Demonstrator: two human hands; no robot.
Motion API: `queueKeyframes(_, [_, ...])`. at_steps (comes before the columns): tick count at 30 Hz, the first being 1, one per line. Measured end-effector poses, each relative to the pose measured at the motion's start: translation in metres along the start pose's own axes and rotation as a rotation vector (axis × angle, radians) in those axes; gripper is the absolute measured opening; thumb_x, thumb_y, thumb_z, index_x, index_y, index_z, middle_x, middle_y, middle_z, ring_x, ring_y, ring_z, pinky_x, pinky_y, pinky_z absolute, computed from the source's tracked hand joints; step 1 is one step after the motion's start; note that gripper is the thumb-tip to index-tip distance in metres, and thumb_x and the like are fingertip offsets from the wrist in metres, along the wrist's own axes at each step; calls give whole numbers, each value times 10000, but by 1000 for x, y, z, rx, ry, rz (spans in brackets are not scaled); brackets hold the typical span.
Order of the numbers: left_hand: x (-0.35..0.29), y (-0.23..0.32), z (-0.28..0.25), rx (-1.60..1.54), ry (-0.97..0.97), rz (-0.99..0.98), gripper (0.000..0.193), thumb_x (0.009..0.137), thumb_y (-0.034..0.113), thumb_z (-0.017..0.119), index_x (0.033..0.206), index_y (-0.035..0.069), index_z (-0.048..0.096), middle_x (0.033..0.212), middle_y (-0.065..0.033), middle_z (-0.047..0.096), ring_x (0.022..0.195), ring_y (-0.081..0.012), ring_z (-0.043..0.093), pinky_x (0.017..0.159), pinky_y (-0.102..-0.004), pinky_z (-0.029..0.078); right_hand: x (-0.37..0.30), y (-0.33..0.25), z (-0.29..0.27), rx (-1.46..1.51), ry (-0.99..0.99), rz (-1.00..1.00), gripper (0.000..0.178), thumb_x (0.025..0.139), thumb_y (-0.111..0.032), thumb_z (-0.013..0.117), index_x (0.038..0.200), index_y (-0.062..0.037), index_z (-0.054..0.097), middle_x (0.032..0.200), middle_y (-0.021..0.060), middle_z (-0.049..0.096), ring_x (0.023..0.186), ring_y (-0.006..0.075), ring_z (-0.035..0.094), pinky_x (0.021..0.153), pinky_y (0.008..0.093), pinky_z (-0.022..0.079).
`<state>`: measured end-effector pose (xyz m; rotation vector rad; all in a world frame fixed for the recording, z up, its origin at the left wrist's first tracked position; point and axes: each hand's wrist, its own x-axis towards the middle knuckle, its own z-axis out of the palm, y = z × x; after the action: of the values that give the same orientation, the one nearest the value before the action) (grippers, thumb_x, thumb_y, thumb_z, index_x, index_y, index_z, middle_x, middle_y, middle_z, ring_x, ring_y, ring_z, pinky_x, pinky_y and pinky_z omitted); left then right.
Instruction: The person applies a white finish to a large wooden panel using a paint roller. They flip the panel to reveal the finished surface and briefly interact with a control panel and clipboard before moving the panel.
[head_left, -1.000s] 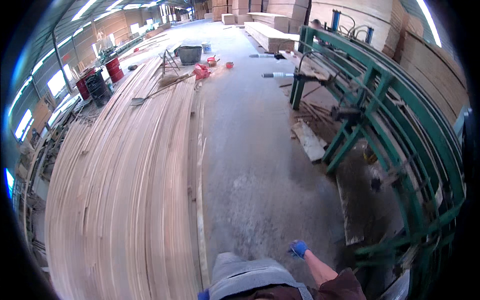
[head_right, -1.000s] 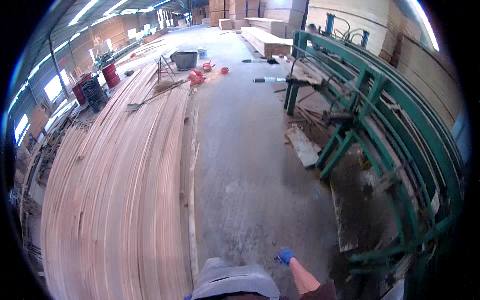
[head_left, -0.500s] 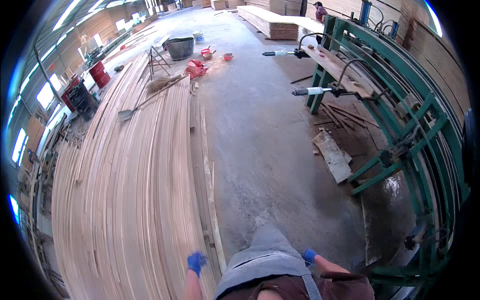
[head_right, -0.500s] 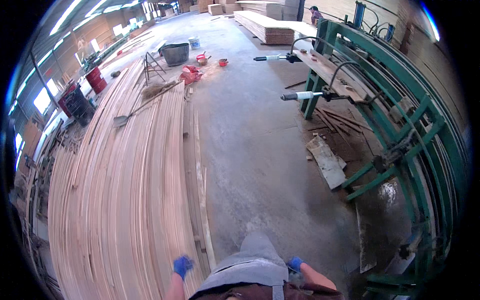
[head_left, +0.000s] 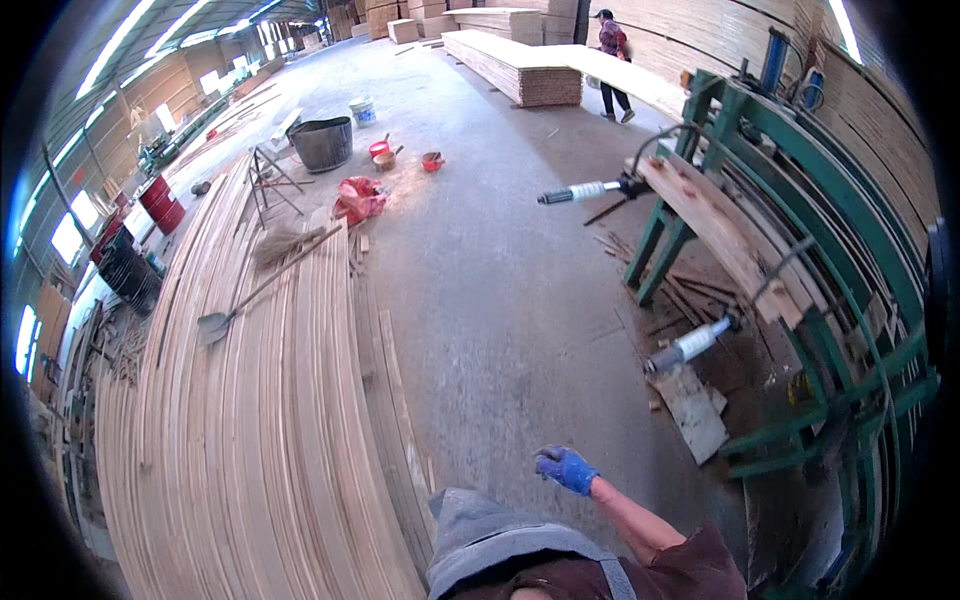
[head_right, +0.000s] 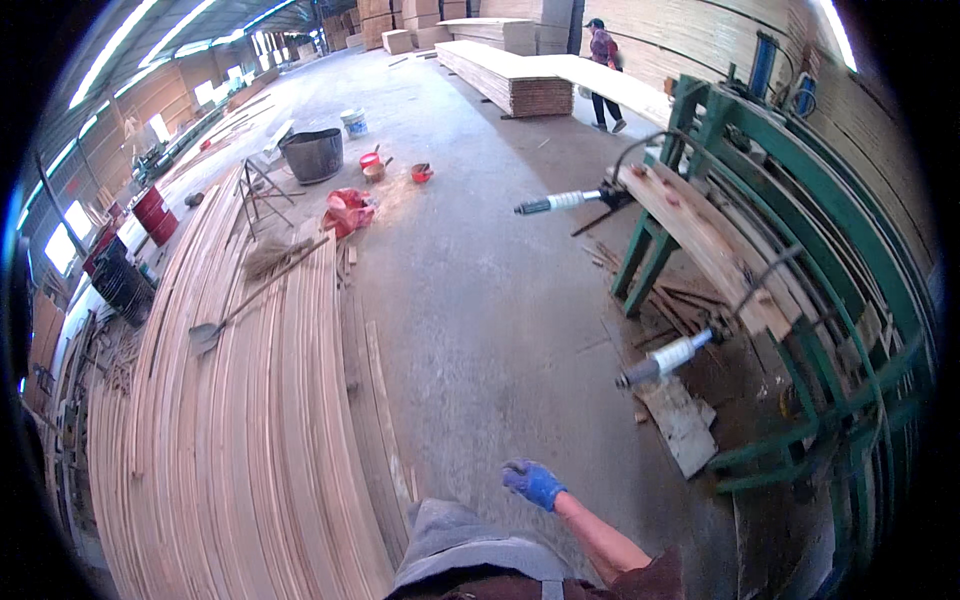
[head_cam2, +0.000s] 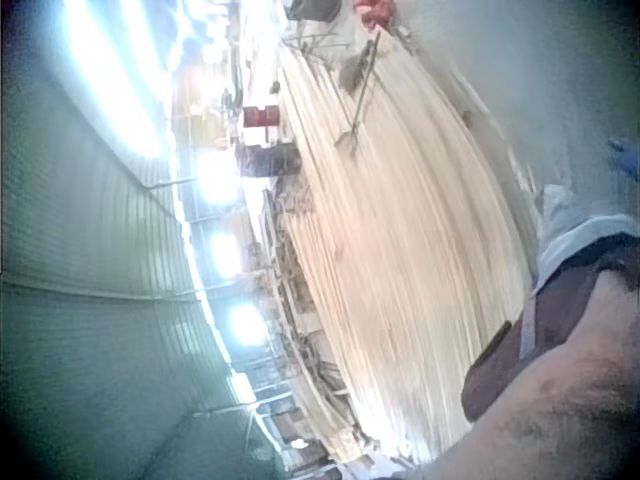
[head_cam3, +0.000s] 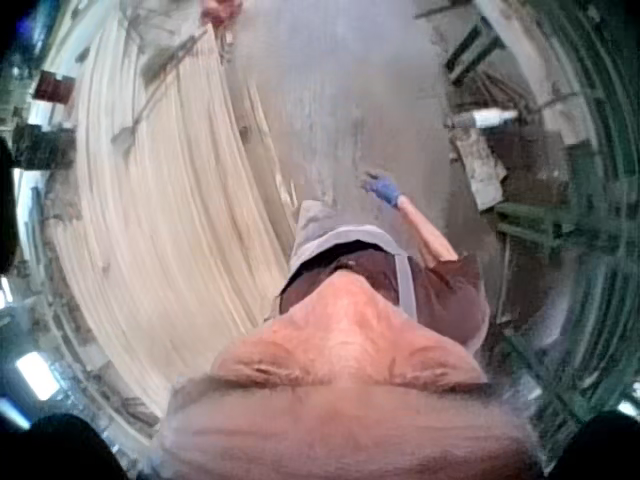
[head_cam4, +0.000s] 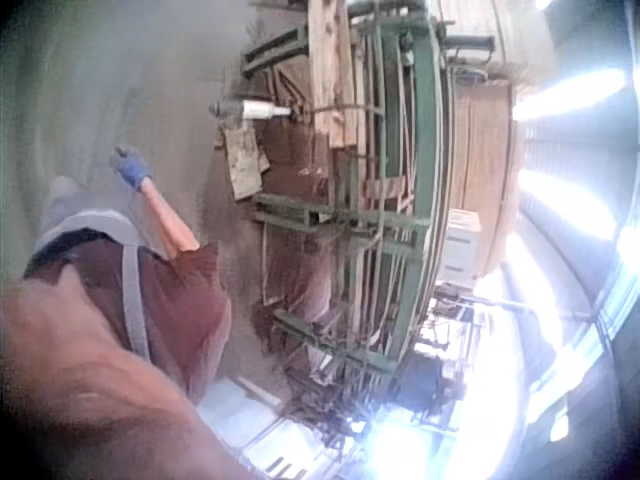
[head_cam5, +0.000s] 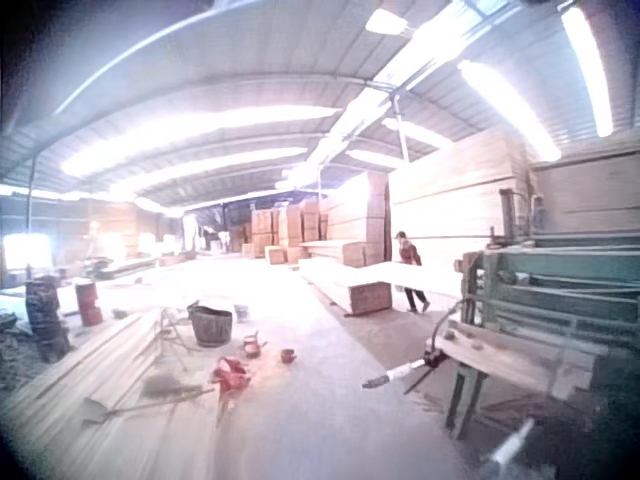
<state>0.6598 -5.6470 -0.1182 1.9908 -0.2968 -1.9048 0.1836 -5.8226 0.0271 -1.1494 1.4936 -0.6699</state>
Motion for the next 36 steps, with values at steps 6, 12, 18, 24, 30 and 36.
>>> queueKeyframes(6, [117,193,59,21,2,-68,166,904,225,521,909,106,636,764,-92,644,737,-298,673,663,-439,536,214,-158,-78,-522,114,-269,340,939,-348,564,1173,-115,644,1070,163,683,972,355,657,853,414,516])
queueKeyframes(12, [270,554,104,15,-71,232,180,897,231,509,843,107,627,688,-83,610,722,-311,664,667,-455,529,354,-271,-200,-558,304,-387,281,910,-315,583,1094,-118,664,1002,152,694,885,359,669,754,451,539])
queueKeyframes(18, [302,934,282,-24,-110,545,239,941,300,519,1028,96,610,900,-117,688,782,-328,673,728,-474,551,509,-330,-366,-699,484,-308,255,901,-270,581,1077,-109,672,980,147,700,855,338,681,730,433,549])
queueKeyframes(24, [385,960,375,343,-105,283,180,906,205,518,870,108,665,812,-59,673,692,-255,646,644,-426,545,668,-355,-491,-682,248,-165,352,930,-330,513,1133,-78,649,1097,160,676,990,340,652,865,446,514])
queueKeyframes(30, [435,1025,534,394,-144,-45,179,900,205,514,876,107,662,811,-73,665,720,-269,639,639,-449,531,816,-354,-626,-652,157,-16,408,950,-378,469,1169,-81,644,1122,166,669,1026,361,637,908,456,496])
queueKeyframes(36, [524,1233,706,457,-163,56,179,893,205,509,882,107,659,809,-87,658,748,-283,632,635,-472,516,978,-194,-758,-397,423,200,414,944,-395,501,1130,-52,641,1103,188,674,980,358,658,859,443,520])
